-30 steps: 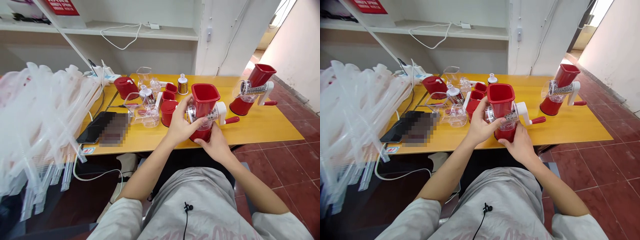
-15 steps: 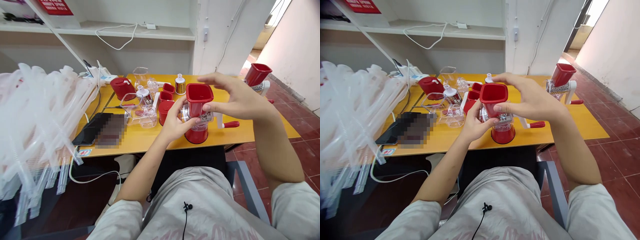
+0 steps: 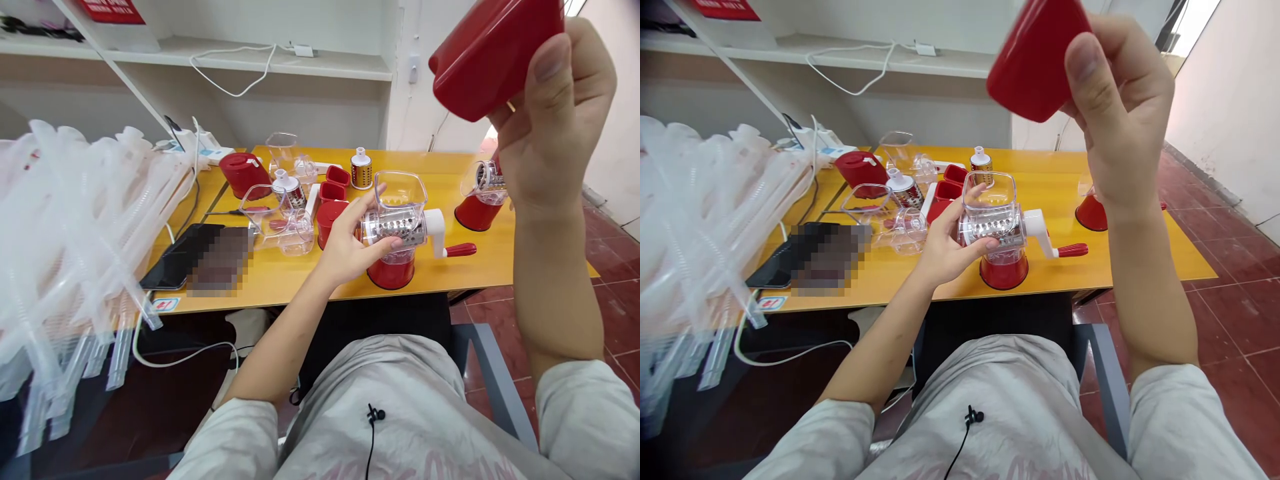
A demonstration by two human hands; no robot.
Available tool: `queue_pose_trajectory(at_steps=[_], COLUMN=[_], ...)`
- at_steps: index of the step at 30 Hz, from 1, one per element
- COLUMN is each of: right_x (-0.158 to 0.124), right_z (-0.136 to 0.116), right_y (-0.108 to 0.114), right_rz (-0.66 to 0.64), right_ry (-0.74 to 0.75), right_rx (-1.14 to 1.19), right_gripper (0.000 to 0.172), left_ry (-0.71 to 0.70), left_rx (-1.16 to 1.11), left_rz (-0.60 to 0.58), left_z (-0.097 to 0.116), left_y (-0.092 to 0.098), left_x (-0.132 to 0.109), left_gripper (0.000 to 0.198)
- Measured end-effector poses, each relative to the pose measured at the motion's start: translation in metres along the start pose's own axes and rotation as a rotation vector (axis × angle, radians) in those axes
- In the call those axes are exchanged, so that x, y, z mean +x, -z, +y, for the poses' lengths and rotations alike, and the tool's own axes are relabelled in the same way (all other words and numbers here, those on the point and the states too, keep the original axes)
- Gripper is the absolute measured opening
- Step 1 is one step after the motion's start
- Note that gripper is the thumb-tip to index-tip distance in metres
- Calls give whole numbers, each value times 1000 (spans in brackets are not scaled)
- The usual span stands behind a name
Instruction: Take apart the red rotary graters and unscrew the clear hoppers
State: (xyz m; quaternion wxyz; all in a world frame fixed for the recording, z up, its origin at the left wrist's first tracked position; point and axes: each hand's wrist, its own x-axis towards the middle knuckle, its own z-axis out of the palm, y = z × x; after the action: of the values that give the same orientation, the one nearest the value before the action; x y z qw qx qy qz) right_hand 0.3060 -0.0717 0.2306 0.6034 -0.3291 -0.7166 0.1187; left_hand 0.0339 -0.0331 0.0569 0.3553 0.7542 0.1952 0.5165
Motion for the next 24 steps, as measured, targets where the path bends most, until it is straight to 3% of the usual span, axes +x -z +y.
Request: queue_pose_trajectory(at_steps=[2, 6, 9, 11, 17, 24], right_x=[-1, -21, -39, -46, -37, -9], right_z=[28, 112, 168, 192, 218, 219], right_y=[1, -13, -34, -50, -84, -83], right_rz=[74, -91, -156, -199, -361, -501], right_ry=[-45, -376, -540, -621, -690, -700], right_rx=[73, -58, -174, -237, -292, -366], right_gripper=[56, 77, 64, 52, 51, 53], left_ry=[-19, -45, -45, -41, -45, -40], left_rx=[24, 36, 29, 16, -20, -74], left_rz=[-15, -81, -112, -107, -85, -65], left_z=[1, 3, 3, 2, 2, -1], left_y=[9, 29, 39, 41, 37, 32], left_x=[0, 0, 0, -2, -6, -7], left_gripper=[102, 107, 108, 107, 106, 107])
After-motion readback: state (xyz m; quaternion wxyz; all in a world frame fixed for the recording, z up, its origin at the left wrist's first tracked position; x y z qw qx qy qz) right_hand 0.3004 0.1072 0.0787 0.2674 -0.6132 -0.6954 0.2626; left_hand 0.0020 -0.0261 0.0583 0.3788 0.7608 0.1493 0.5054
